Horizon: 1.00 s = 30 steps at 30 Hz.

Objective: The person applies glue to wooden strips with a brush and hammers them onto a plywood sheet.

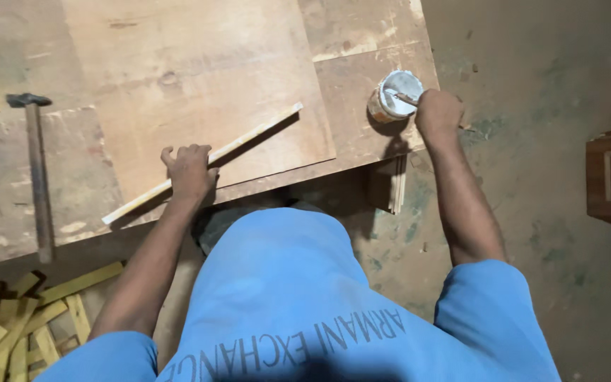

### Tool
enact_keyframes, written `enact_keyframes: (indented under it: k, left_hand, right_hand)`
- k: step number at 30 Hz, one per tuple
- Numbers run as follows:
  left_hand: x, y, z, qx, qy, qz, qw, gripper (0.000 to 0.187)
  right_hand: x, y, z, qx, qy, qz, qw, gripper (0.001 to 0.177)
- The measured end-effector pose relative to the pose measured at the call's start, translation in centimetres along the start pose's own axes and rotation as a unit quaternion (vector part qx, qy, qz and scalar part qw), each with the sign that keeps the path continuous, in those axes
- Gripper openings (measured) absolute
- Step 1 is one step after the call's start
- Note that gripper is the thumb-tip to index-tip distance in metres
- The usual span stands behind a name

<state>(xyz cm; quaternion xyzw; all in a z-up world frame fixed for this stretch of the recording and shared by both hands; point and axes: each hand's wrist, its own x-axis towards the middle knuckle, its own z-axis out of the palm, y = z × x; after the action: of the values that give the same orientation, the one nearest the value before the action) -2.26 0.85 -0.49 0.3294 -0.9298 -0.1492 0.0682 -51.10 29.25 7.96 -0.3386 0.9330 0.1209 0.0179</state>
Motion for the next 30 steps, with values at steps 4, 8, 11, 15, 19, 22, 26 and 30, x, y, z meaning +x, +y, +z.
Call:
enact_keyframes:
  k: [4, 8, 11, 15, 19, 22, 26, 30]
  left_hand:
    - [1.3, 1.4, 1.1, 0.045, 0.002, -0.010, 0.999, 0.005]
    - [0.5, 2.0, 0.5, -0.041, -0.022, 0.042, 0.998, 0.018]
    - [-1.5, 3.5, 0.4, -0.047, -0.051, 0.078, 0.995, 0.018]
    - [-2.2, 5.3, 0.3, -0.022, -0.042, 0.108, 0.993, 0.023]
    - [-2.3, 6.1, 0.6, -0.028, -0.062, 0.123, 0.990, 0.027]
    - [-2.4, 6.9, 1.3, -0.007, -0.072, 0.113, 0.991, 0.031]
    - [-2.7, 7.3, 1.9, -0.002, -0.029, 0.112, 0.993, 0.037]
    - [-3.4, 7.4, 2.5, -0.038, -0.002, 0.102, 0.994, 0.040]
  right_hand:
    - [-3.2, -2.3, -3.2, 0.034, 0.195, -0.117, 0.973, 0.021]
    - [-7.5, -7.3, -3.2, 0.303, 0.168, -0.173, 0.922, 0.015]
    - [-8.6, -10.2, 0.1, 0.463, 0.125, -0.130, 0.868, 0.021]
    - [-8.5, -10.8, 5.8, 0.489, 0.082, -0.062, 0.866, 0.023]
    - [-8.4, -10.1, 11.1, 0.541, -0.015, -0.043, 0.840, 0.022]
    - [-7.4, -9.9, 13.4, 0.565, -0.114, -0.066, 0.814, 0.023]
    - [-6.0, -10.7, 14.1, 0.591, -0.191, -0.073, 0.780, 0.023]
    - [-5.6, -12.1, 13.8, 0.527, -0.208, -0.048, 0.823, 0.026]
